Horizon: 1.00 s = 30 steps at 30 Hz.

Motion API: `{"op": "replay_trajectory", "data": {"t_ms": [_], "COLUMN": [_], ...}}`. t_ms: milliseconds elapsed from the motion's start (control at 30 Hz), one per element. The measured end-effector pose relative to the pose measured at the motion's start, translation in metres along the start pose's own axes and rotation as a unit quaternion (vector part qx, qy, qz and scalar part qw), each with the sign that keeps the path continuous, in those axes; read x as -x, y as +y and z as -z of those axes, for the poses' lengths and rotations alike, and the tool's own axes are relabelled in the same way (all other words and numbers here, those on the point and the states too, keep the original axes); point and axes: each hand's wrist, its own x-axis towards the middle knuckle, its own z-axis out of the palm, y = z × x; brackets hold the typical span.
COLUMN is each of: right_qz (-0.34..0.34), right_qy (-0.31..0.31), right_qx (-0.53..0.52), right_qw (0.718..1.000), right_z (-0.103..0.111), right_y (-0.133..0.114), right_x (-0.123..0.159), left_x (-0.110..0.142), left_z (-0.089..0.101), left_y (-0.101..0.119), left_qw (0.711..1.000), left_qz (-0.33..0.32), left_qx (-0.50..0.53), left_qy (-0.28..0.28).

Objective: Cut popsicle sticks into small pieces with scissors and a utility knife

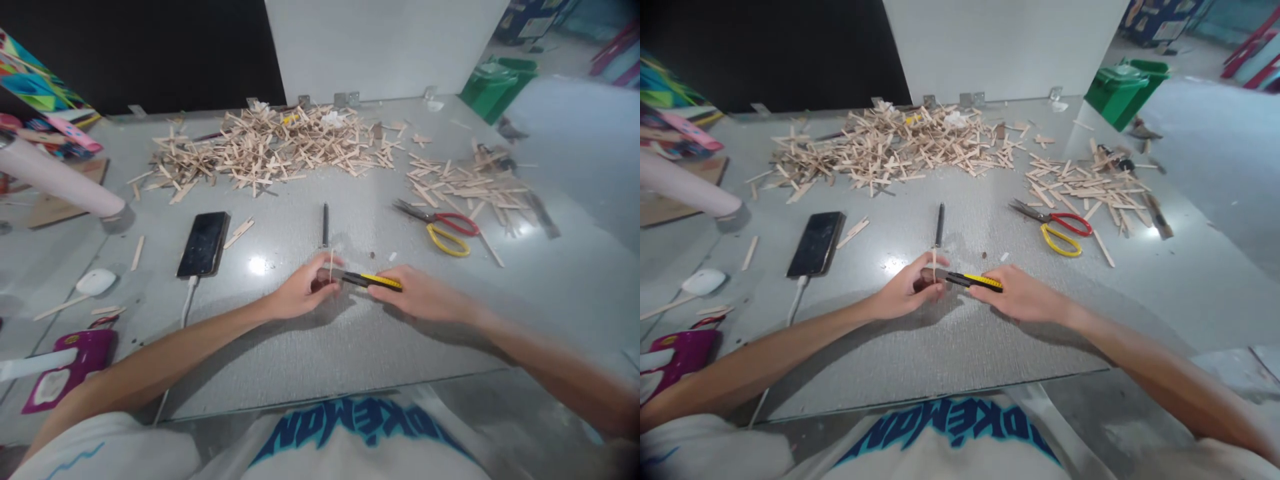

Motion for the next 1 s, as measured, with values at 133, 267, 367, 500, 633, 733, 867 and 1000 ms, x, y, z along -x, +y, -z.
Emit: {"op": "replay_trajectory", "data": {"t_ms": [133, 267, 367, 500, 633, 733, 867, 1000], "right_qz": [-0.054, -0.069, -0.085, -0.104, -0.112, -0.125, -0.094, -0.003], "right_qy": [-0.059, -0.059, -0.055, -0.044, -0.031, -0.002, 0.091, 0.244], "right_qx": [-0.052, -0.062, -0.078, -0.075, -0.081, -0.150, -0.025, 0.189], "right_qw": [0.995, 0.994, 0.992, 0.991, 0.990, 0.981, 0.991, 0.951], "right_z": [0.001, -0.001, -0.004, -0.007, -0.006, 0.007, 0.026, 0.024], "right_y": [-0.009, -0.010, -0.008, -0.010, -0.003, 0.021, 0.055, 0.055], "right_x": [0.002, 0.001, 0.000, -0.001, 0.002, 0.014, 0.031, 0.027], "left_x": [-0.003, -0.006, -0.008, -0.008, -0.007, -0.008, -0.011, -0.012], "left_z": [0.003, 0.005, 0.005, 0.002, 0.006, 0.012, 0.012, 0.005], "left_y": [-0.004, -0.005, -0.005, -0.004, -0.007, -0.009, -0.007, -0.006], "left_qw": [0.996, 0.992, 0.991, 0.991, 0.993, 0.990, 0.994, 0.997], "left_qz": [0.014, 0.026, 0.018, 0.021, 0.013, -0.009, -0.003, 0.000], "left_qx": [0.079, 0.109, 0.123, 0.127, 0.119, 0.143, 0.110, 0.079], "left_qy": [-0.030, -0.051, -0.046, -0.038, -0.024, 0.016, -0.011, 0.017]}}
